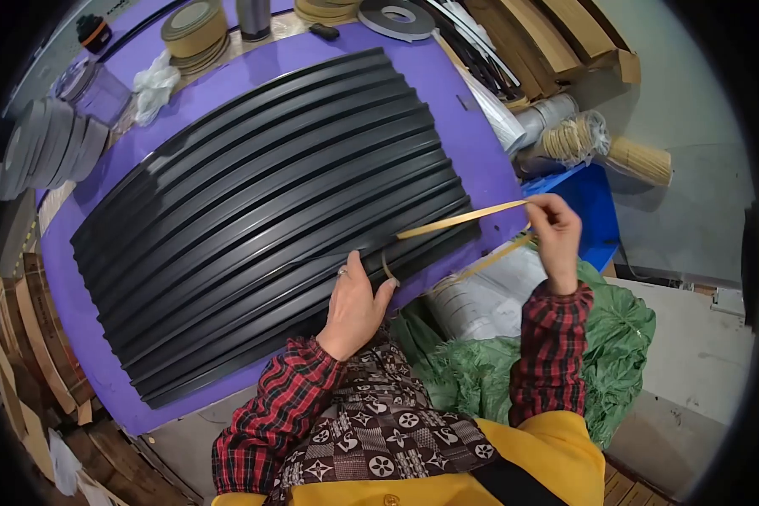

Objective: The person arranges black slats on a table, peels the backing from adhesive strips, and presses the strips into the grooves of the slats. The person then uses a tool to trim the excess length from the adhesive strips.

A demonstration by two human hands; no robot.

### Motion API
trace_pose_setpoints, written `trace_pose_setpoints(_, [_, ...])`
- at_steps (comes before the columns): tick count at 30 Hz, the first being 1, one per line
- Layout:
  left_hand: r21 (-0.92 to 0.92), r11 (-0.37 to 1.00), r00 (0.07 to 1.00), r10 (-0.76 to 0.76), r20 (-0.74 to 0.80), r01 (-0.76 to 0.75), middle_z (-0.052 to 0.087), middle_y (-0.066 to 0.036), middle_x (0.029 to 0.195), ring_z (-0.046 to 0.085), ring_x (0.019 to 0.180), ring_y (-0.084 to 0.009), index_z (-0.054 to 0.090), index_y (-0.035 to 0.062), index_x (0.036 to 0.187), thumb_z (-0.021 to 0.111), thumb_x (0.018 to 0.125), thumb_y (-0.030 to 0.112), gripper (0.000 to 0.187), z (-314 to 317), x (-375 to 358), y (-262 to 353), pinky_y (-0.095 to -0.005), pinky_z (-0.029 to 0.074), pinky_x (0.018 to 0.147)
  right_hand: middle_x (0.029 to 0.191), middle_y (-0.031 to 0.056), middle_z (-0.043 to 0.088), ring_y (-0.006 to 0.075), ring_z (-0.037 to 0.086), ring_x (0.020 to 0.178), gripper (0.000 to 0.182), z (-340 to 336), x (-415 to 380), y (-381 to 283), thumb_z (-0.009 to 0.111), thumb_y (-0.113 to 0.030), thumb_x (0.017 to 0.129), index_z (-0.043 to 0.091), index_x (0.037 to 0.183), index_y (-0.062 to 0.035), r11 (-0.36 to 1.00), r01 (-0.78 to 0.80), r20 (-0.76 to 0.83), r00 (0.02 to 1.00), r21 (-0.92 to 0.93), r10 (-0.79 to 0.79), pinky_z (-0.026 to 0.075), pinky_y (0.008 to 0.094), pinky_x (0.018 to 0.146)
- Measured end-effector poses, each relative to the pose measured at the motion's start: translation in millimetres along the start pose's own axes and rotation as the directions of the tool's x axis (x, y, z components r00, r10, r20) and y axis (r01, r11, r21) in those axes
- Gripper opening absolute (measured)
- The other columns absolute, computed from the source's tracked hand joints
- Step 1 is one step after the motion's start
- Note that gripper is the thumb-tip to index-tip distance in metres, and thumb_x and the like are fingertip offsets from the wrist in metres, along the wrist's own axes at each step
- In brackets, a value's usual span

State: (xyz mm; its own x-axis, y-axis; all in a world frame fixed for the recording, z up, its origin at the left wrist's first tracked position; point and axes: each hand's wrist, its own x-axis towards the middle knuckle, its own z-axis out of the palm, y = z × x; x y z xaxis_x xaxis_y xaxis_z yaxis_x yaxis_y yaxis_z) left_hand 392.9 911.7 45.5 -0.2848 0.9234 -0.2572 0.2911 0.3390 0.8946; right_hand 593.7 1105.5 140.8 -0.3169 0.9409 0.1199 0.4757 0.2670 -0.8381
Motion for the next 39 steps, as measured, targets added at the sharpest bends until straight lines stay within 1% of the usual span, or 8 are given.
trace_pose_setpoints(7, [0.168,0.959,0.957,0.251,-0.144,-0.226,0.051,-0.025,0.091,0.050,0.085,-0.0372,0.034,-0.0091,0.113,0.058,0.079,0.015,0.048,65,42,77,-0.0406,0.042,0.072,0.069,-0.0070,0.049,0.0016,0.038,0.062,0.006,-138,54,12,0.060,-0.008,0.080,0.059,0.081,-0.0019,0.995,0.081,-0.186,0.978,-0.065,-0.091,0.028,0.0163,0.054])
trace_pose_setpoints(14, [-0.749,0.656,0.992,0.003,0.129,0.096,0.060,-0.005,0.100,0.054,0.093,-0.0099,0.050,-0.0017,0.112,0.046,0.090,0.016,0.029,145,73,76,-0.0209,0.042,0.075,0.071,-0.0028,0.056,0.0047,0.047,0.066,0.010,-238,121,84,0.062,-0.012,0.078,0.061,0.083,-0.0035,0.985,0.098,-0.287,0.948,-0.139,-0.135,0.037,0.0192,0.059])
trace_pose_setpoints(18, [-0.886,0.204,0.892,0.099,0.442,0.416,0.050,-0.007,0.118,0.042,0.112,-0.0117,0.045,-0.0006,0.119,0.040,0.092,0.017,0.032,164,73,98,-0.0215,0.033,0.088,0.080,0.0120,0.061,0.0266,0.060,0.080,0.021,-234,153,128,0.061,-0.017,0.072,0.062,0.091,-0.0082,0.128,-0.044,0.007,0.928,-0.991,0.373,0.047,0.0366,0.070])
trace_pose_setpoints(20, [-0.856,0.088,0.843,0.152,0.517,0.509,0.037,-0.010,0.130,0.032,0.121,-0.0159,0.036,0.0009,0.126,0.035,0.094,0.020,0.038,165,76,118,-0.0279,0.027,0.097,0.106,0.0149,0.054,0.0323,0.052,0.097,0.034,-155,147,75,0.057,-0.006,0.068,0.058,0.101,-0.0050,0.331,0.324,0.409,0.883,-0.886,0.230,0.043,0.0361,0.081])
trace_pose_setpoints(24, [-0.888,0.078,0.882,0.100,0.460,0.454,0.038,-0.011,0.129,0.032,0.122,-0.0184,0.033,0.0008,0.127,0.033,0.094,0.020,0.039,184,90,113,-0.0301,0.025,0.100,0.111,0.0131,0.049,0.0304,0.045,0.108,0.047,10,82,-37,0.062,-0.004,0.064,0.052,0.110,-0.0049,0.692,0.720,0.820,0.427,-0.052,-0.382,0.036,0.0380,0.091])
trace_pose_setpoints(27, [-0.919,0.386,0.888,0.389,0.245,0.085,0.028,-0.009,0.133,0.030,0.121,-0.0155,0.022,0.0065,0.133,0.028,0.094,0.030,0.045,211,102,97,-0.0274,0.025,0.100,0.090,0.0113,0.059,0.0294,0.054,0.093,0.030,49,59,-20,0.062,-0.016,0.070,0.056,0.097,-0.0056,0.597,0.787,0.988,0.126,-0.156,0.093,0.043,0.0384,0.077])
trace_pose_setpoints(33, [-0.408,0.904,0.886,0.078,0.456,0.130,0.040,-0.022,0.123,0.039,0.115,-0.0322,0.035,-0.0065,0.120,0.049,0.084,0.025,0.050,141,68,77,-0.0361,0.031,0.096,0.062,-0.0001,0.051,0.0034,0.048,0.057,0.011,19,78,29,0.051,-0.010,0.085,0.057,0.087,-0.0007,0.887,-0.362,0.865,0.301,-0.285,0.401,0.040,0.0198,0.050])
trace_pose_setpoints(39, [0.338,0.941,0.819,0.216,-0.531,-0.029,0.053,-0.012,0.076,0.050,0.069,-0.0281,0.058,0.0010,0.087,0.058,0.074,0.000,0.013,-14,16,-39,-0.0358,0.041,0.060,0.062,0.0007,0.055,0.0064,0.051,0.058,0.011,35,81,94,0.057,-0.010,0.080,0.058,0.083,0.0007,0.979,-0.087,0.708,0.679,-0.186,0.195,0.041,0.0222,0.053])
